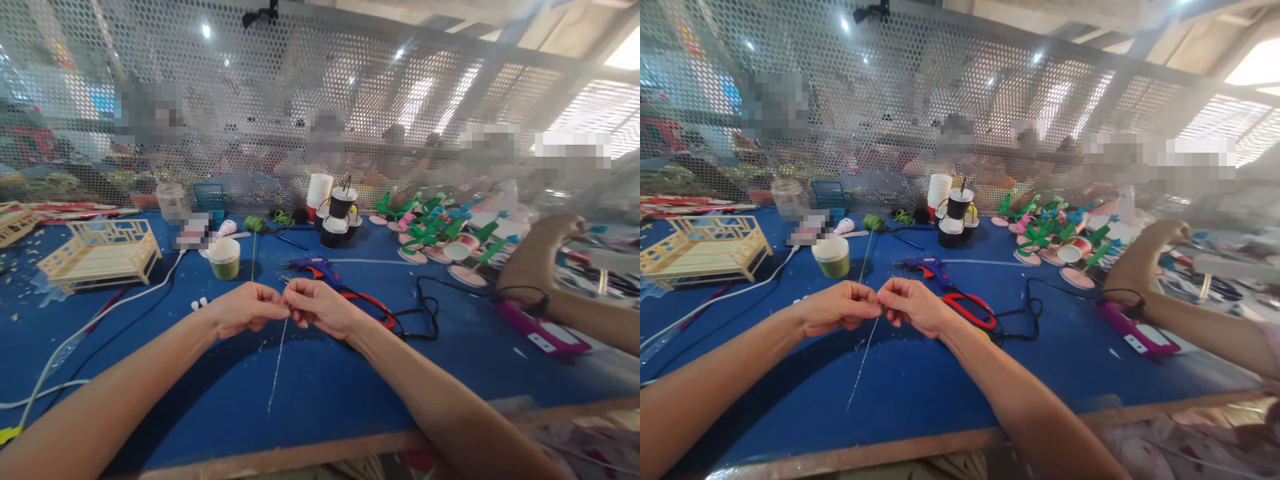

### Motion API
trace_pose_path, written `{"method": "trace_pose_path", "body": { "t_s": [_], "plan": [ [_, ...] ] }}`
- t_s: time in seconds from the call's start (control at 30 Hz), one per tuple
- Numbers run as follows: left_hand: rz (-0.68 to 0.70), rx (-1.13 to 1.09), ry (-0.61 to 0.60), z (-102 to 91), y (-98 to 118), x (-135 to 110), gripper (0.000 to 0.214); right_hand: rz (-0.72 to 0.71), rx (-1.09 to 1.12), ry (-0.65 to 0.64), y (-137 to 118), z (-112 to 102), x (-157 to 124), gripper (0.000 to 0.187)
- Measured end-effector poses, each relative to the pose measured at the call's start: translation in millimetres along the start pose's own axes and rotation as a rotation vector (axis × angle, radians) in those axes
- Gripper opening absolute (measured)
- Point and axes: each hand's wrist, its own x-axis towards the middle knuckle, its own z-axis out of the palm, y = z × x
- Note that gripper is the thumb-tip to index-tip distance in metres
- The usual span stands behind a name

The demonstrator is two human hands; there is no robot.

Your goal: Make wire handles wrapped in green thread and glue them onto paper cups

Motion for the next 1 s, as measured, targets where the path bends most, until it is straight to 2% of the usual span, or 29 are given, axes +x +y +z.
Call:
{"method": "trace_pose_path", "body": {
  "t_s": [0.1,0.2,0.33,0.5,0.63,0.8,0.9,1.0],
  "plan": [
    [0.007,0.017,-0.034,-4.3,-0.2,0.8,0.02,-0.001,-0.028,0.036,-0.3,0.6,-0.2,0.03],
    [0.03,0.069,-0.017,-7.1,-0.4,1.1,0.018,0.016,-0.04,0.048,-1.0,0.4,-0.1,0.032],
    [0.103,0.226,0.088,-3.9,0.4,1.8,0.018,0.012,-0.09,0.054,1.0,-1.2,1.2,0.031],
    [0.175,0.379,0.248,3.3,0.4,3.0,0.023,-0.059,-0.253,0.141,2.7,-0.9,0.9,0.028],
    [0.162,0.34,0.267,6.0,-1.1,3.0,0.027,-0.118,-0.411,0.218,1.4,0.7,-0.2,0.025],
    [0.187,0.372,0.334,9.1,-3.7,3.2,0.026,-0.138,-0.494,0.281,2.1,1.4,0.4,0.027],
    [0.197,0.387,0.376,12.0,-4.2,3.3,0.024,-0.155,-0.485,0.307,2.4,1.8,0.6,0.028],
    [0.171,0.297,0.345,13.8,-3.1,2.9,0.023,-0.14,-0.362,0.247,1.8,0.8,0.8,0.029]
  ]
}}
